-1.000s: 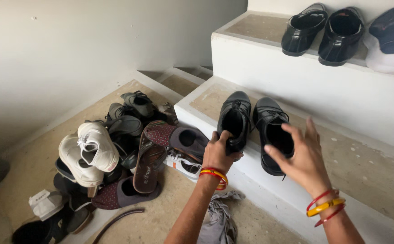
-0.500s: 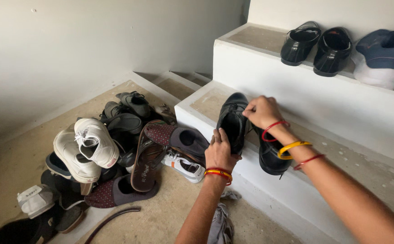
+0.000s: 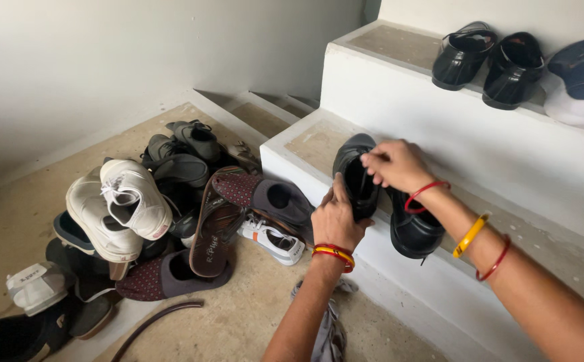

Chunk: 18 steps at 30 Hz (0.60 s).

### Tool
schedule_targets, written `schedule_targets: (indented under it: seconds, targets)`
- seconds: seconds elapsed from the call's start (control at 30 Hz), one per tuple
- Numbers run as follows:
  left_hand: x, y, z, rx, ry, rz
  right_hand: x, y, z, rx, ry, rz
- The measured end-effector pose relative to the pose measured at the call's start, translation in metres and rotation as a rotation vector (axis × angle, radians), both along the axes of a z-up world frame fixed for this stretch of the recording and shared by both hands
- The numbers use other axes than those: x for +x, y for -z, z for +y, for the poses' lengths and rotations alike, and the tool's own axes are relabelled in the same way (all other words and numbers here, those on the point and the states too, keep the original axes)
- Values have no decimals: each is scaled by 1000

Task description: The person wipes a black shoe with a cloth, then places it on a step. They then pick up a white shoe and wipe it with the same cloth, placing it on the step as well.

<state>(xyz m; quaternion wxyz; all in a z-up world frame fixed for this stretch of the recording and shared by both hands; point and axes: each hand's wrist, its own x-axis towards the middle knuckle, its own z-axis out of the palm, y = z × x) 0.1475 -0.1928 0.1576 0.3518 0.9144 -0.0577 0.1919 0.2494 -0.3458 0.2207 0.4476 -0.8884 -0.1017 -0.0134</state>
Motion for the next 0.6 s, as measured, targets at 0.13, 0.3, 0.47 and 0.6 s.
schedule_targets:
  seconds: [0.13, 0.3, 0.47, 0.6]
  targets:
    - [0, 1, -4, -95, -29, 104, -4, 29, 10, -276, 35, -61]
    - [0, 6, -5, -53, -44, -86, 9, 27, 31, -871, -54, -173]
    - [5, 13, -6, -74, -28, -54, 6, 13, 13, -616, -97, -169]
    - [15, 15, -8, -54, -24, 10, 9, 22, -58, -368, 197, -564]
